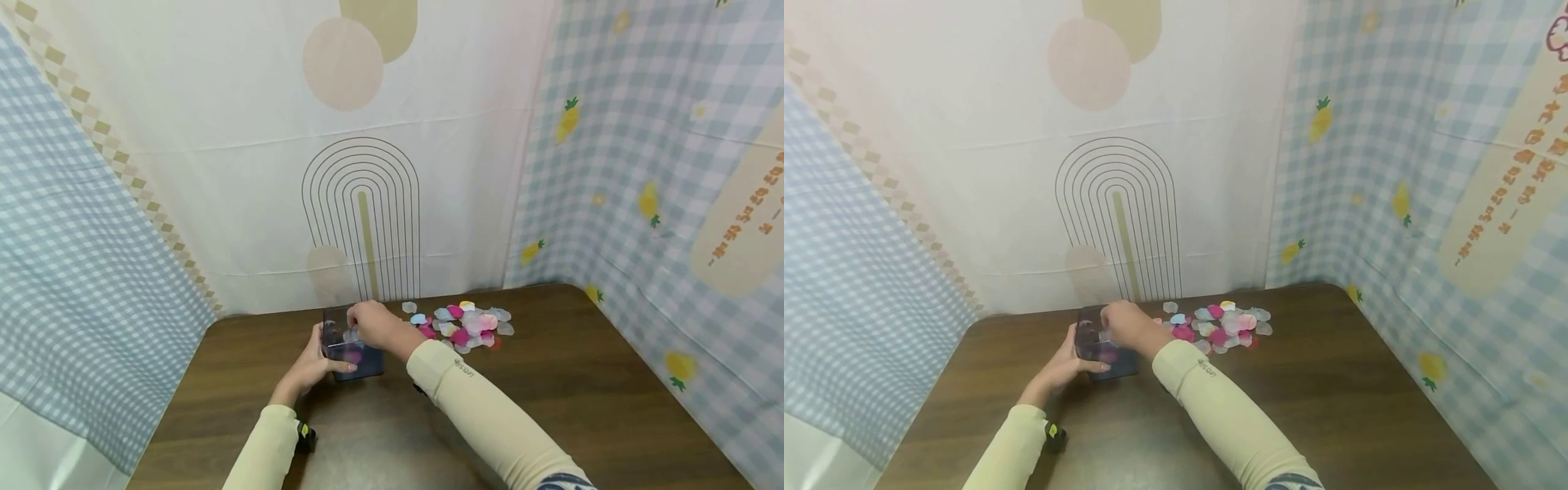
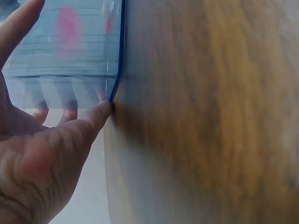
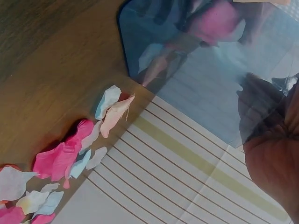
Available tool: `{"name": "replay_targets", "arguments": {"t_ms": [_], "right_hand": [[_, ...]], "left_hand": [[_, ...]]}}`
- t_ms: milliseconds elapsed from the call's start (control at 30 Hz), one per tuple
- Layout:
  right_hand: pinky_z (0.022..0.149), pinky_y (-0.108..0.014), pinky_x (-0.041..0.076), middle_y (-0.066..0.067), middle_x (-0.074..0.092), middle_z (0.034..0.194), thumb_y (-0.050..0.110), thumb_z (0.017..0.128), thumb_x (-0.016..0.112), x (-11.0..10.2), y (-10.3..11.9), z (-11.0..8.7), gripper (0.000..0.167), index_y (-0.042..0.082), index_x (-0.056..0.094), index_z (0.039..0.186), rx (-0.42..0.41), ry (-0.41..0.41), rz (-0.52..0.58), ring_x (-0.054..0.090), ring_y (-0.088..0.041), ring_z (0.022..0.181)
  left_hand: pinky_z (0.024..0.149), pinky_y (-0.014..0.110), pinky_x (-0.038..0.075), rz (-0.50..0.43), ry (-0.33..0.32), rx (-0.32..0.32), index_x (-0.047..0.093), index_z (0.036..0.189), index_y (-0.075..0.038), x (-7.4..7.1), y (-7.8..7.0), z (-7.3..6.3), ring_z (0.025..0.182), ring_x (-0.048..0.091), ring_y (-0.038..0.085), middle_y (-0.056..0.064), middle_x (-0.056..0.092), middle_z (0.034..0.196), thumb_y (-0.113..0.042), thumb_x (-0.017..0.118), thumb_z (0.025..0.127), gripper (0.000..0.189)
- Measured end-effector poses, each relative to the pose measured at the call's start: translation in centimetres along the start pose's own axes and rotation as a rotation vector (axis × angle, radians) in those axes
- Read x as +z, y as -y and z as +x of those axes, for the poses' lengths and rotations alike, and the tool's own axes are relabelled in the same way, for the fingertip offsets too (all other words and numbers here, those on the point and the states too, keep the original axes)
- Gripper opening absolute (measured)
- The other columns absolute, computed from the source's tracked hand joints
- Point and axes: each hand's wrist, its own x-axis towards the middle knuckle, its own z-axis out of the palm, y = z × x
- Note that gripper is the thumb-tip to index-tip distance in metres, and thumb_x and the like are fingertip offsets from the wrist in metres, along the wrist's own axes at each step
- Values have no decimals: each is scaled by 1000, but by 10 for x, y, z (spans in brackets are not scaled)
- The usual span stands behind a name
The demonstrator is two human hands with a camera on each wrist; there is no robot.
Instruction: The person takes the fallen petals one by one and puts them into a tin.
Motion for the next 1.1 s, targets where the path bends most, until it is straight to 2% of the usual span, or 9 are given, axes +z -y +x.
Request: {"name": "replay_targets", "arguments": {"t_ms": [167, 300, 400, 500, 700, 833, 967, 1100], "right_hand": [[93, -34, 61, -5, 78, 116, 3, 103, 62, -1, 1, 3, 21, 8, 80, 115, -3, 14, -12, 72, -20, 108], [100, -36, 61, -6, 79, 123, 2, 103, 62, -1, 1, 5, 25, 9, 80, 120, -10, 10, -10, 72, -22, 118], [101, -36, 61, -6, 78, 125, 1, 103, 62, -2, 2, 4, 28, 9, 79, 122, -4, 12, 2, 72, -22, 120], [101, -36, 60, -5, 78, 126, 1, 102, 61, -1, 3, 2, 29, 10, 79, 123, 5, 14, 14, 71, -21, 120], [106, -39, 58, -5, 76, 128, 0, 103, 59, 2, 0, 0, 30, 10, 77, 125, 13, -9, 55, 69, -22, 123], [107, -39, 57, -4, 75, 128, 8, 109, 56, 8, -7, -3, 27, 11, 75, 128, -15, -80, 99, 68, -22, 123], [111, -42, 54, -7, 73, 132, 14, 112, 53, 11, -16, -9, 28, 10, 71, 132, -88, -208, 132, 66, -24, 127], [116, -45, 50, -8, 70, 137, 12, 111, 53, 4, -29, -22, 29, 9, 68, 135, -135, -315, 139, 63, -27, 132]], "left_hand": [[117, 49, 42, -13, 1, 3, 16, 160, -13, -2, -2, 1, 138, 54, 35, 20, 49, 155, -11, 95, 75, 116], [112, 44, 48, -27, 7, 7, 17, 159, -15, -4, -3, 1, 136, 57, 36, 22, 49, 154, -9, 94, 75, 114], [106, 38, 50, -27, 17, 5, 16, 160, -15, -4, -4, 0, 135, 57, 37, 23, 48, 154, -9, 94, 76, 115], [105, 38, 50, -6, 17, -3, 16, 162, -14, -5, -4, -1, 135, 56, 37, 22, 45, 156, -10, 94, 75, 117], [113, 46, 44, 25, 25, 3, 20, 160, -11, -4, -1, 1, 137, 51, 36, 20, 40, 155, -6, 93, 72, 114], [110, 39, 46, 12, 47, 18, 20, 159, -10, -4, 1, 3, 134, 53, 36, 22, 42, 154, -1, 91, 72, 113], [101, 30, 50, 6, 61, 16, 18, 159, -10, -5, 3, 3, 130, 59, 35, 24, 45, 153, 1, 90, 71, 115], [100, 30, 51, -2, 68, 14, 18, 159, -11, -5, 3, 3, 128, 62, 34, 24, 47, 152, 2, 91, 70, 116]]}}
